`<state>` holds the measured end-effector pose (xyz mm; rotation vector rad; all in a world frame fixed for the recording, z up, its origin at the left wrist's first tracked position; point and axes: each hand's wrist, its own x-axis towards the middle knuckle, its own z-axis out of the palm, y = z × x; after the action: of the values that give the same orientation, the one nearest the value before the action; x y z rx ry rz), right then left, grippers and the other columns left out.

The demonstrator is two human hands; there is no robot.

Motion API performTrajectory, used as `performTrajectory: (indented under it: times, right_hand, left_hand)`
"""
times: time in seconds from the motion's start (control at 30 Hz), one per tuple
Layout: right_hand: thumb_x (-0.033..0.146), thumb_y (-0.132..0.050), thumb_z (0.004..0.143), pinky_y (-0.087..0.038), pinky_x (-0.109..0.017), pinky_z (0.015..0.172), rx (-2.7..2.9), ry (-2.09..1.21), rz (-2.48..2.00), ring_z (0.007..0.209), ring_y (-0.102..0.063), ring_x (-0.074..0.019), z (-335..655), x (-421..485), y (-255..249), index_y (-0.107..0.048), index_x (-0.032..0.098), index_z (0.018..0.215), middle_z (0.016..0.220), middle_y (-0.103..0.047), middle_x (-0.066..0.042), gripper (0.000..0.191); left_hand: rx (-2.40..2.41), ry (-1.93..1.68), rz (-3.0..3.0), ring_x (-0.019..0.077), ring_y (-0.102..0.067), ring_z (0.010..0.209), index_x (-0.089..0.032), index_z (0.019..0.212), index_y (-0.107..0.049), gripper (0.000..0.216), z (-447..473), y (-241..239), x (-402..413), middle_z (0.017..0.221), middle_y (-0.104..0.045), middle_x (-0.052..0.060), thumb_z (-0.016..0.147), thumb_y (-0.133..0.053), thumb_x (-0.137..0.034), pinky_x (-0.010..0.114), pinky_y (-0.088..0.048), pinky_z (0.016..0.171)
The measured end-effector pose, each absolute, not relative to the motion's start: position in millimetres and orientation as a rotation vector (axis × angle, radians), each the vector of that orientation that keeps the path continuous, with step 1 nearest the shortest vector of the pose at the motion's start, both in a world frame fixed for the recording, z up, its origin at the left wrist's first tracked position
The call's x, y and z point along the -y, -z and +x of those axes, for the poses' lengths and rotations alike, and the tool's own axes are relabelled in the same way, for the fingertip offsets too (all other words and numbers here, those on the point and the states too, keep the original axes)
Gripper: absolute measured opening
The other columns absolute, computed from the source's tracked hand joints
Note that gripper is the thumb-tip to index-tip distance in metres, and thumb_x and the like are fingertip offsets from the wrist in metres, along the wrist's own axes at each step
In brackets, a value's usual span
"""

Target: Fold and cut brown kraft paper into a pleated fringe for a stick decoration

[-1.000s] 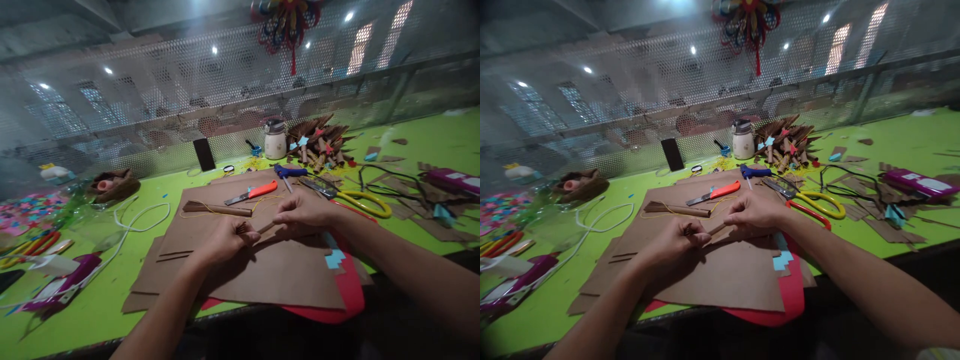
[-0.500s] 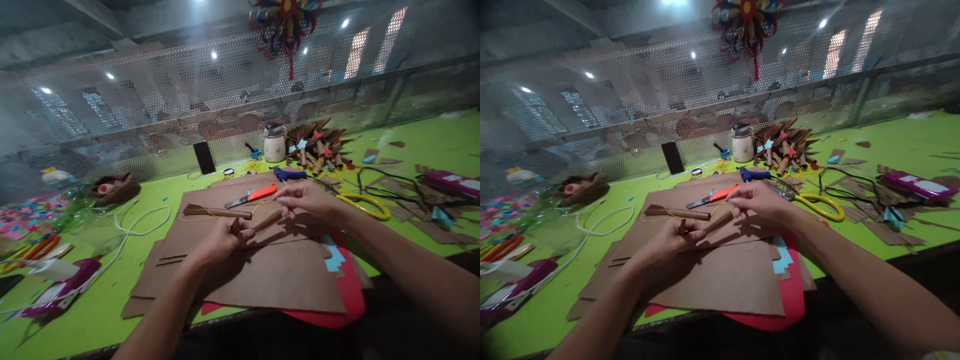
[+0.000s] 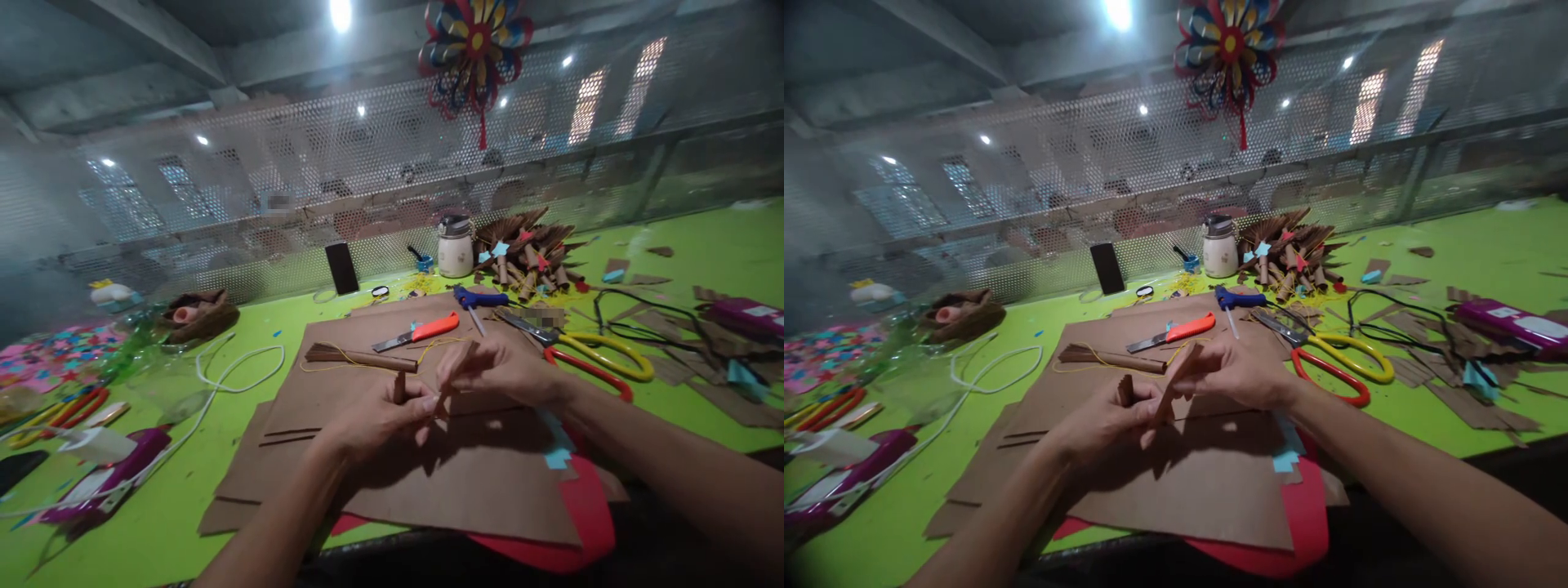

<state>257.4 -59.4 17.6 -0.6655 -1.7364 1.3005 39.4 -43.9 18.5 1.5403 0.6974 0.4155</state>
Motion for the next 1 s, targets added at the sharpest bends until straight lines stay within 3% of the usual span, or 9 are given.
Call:
performTrajectory:
  times: [0.1, 0.27, 0.4, 0.5, 0.57, 1.0]
  right_hand:
    - [0.031, -0.063, 0.082, -0.048, -0.030, 0.077, 1.727, -1.318, -0.757, 0.080, -0.061, -0.0148, 260.6, 58.1, -18.5, -0.067, 0.014, 0.091, 0.086, -0.066, -0.005, 0.020]
    - [0.037, -0.058, 0.085, -0.042, -0.023, 0.059, 1.871, -1.323, -0.977, 0.062, -0.052, -0.0103, 260.6, 52.8, -9.0, -0.062, 0.014, 0.084, 0.071, -0.058, 0.001, 0.023]
    - [0.026, -0.050, 0.089, -0.041, -0.024, 0.063, 2.238, -0.948, -1.064, 0.067, -0.053, -0.0126, 255.2, 50.8, -6.2, -0.064, 0.015, 0.085, 0.074, -0.060, -0.001, 0.019]
    - [0.020, -0.048, 0.089, -0.041, -0.025, 0.067, 2.380, -0.713, -0.976, 0.073, -0.055, -0.0137, 251.0, 49.7, -5.4, -0.065, 0.015, 0.085, 0.078, -0.063, -0.003, 0.019]
    - [0.020, -0.047, 0.090, -0.041, -0.025, 0.066, 2.416, -0.642, -0.943, 0.072, -0.054, -0.0138, 249.4, 48.2, -1.9, -0.065, 0.015, 0.084, 0.079, -0.062, -0.004, 0.020]
    - [0.018, -0.047, 0.091, -0.037, -0.026, 0.062, 2.516, -0.210, -1.040, 0.069, -0.050, -0.0142, 245.1, 45.5, 15.6, -0.065, 0.015, 0.081, 0.076, -0.059, -0.004, 0.021]
  left_hand:
    - [-0.812, -0.502, 1.535, 0.0093, -0.041, 0.052, -0.014, 0.081, -0.064, 0.035, 39.4, -22.7, 40.3, 0.058, -0.051, -0.001, 0.080, -0.059, -0.048, 0.023, -0.030, 0.051]
    - [-1.057, -0.795, 1.727, 0.0083, -0.038, 0.051, -0.014, 0.086, -0.067, 0.035, 37.5, -33.3, 27.4, 0.064, -0.054, -0.001, 0.081, -0.056, -0.046, 0.022, -0.027, 0.048]
    - [-1.044, -0.963, 2.089, 0.0137, -0.053, 0.071, -0.014, 0.089, -0.068, 0.023, 39.3, -26.7, 26.0, 0.083, -0.062, 0.005, 0.084, -0.057, -0.033, 0.025, -0.041, 0.065]
    - [-0.902, -0.834, 2.507, 0.0184, -0.053, 0.089, -0.020, 0.092, -0.070, 0.017, 40.9, -18.4, 30.6, 0.093, -0.062, 0.005, 0.085, -0.056, -0.026, 0.031, -0.042, 0.079]
    - [-0.860, -0.664, 2.693, 0.0201, -0.050, 0.092, -0.022, 0.086, -0.071, 0.016, 41.5, -14.3, 33.0, 0.088, -0.062, 0.004, 0.085, -0.055, -0.024, 0.034, -0.041, 0.082]
    - [-0.884, -0.404, 2.851, 0.0195, -0.051, 0.086, -0.018, 0.080, -0.067, 0.015, 42.7, 2.1, 20.0, 0.080, -0.059, 0.005, 0.084, -0.053, -0.018, 0.030, -0.043, 0.074]
